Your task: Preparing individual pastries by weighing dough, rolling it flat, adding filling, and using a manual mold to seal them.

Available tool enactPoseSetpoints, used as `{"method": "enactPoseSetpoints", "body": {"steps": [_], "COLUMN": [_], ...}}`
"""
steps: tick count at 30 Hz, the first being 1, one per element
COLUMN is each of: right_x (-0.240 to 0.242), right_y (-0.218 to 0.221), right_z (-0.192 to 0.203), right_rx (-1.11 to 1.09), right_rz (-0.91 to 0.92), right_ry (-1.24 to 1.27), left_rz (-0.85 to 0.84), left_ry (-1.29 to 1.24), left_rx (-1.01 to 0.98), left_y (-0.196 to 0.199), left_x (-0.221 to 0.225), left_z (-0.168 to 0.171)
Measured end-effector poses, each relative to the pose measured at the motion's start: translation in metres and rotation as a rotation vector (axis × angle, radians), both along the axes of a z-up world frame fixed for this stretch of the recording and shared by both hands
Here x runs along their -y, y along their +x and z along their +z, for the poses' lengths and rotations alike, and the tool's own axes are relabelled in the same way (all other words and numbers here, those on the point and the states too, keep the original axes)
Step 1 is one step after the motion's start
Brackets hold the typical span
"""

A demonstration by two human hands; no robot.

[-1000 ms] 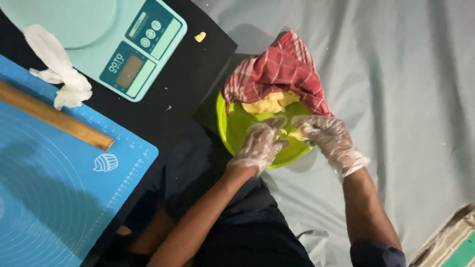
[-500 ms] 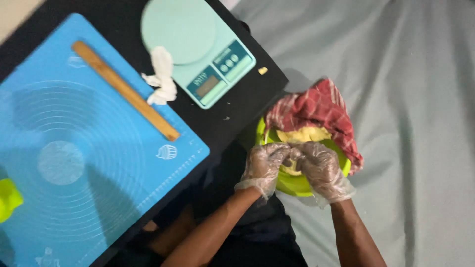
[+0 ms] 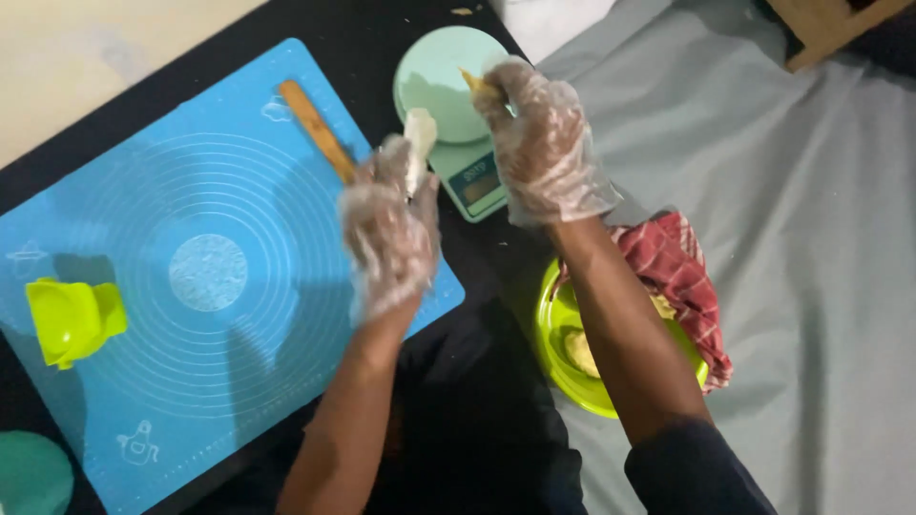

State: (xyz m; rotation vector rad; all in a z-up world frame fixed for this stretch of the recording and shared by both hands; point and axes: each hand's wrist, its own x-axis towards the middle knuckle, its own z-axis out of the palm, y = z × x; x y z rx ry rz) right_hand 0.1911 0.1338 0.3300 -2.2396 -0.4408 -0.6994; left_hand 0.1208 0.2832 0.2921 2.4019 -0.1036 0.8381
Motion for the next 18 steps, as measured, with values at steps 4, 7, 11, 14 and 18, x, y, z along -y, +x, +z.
{"method": "enactPoseSetpoints", "body": {"steps": [4,7,11,14,18], "right_x": [-0.012,-0.002,0.024,0.039,0.033], "right_y": [0.035,0.050,0.008,-0.020,-0.044], "right_z": [-0.027,-0.058,-0.034,-0.030,-0.031], "right_rx": [0.187,0.287,0.106,-0.036,-0.145], "right_rz": [0.088,0.202,-0.176,-0.279,-0.218], "right_ry": [-0.052,0.024,-0.060,-0.208,-0.116], "left_rz": [0.051,0.052,0.047,0.038,0.034], "left_ry": [0.284,0.459,0.547,0.620,0.696], "left_rx": [-0.322,-0.320,-0.248,-0.191,-0.126], "left_y": [0.044,0.062,0.082,0.094,0.107], "left_x": [-0.029,-0.036,-0.041,-0.041,-0.039], "left_z": [-0.004,-0.025,-0.041,-0.050,-0.056]}}
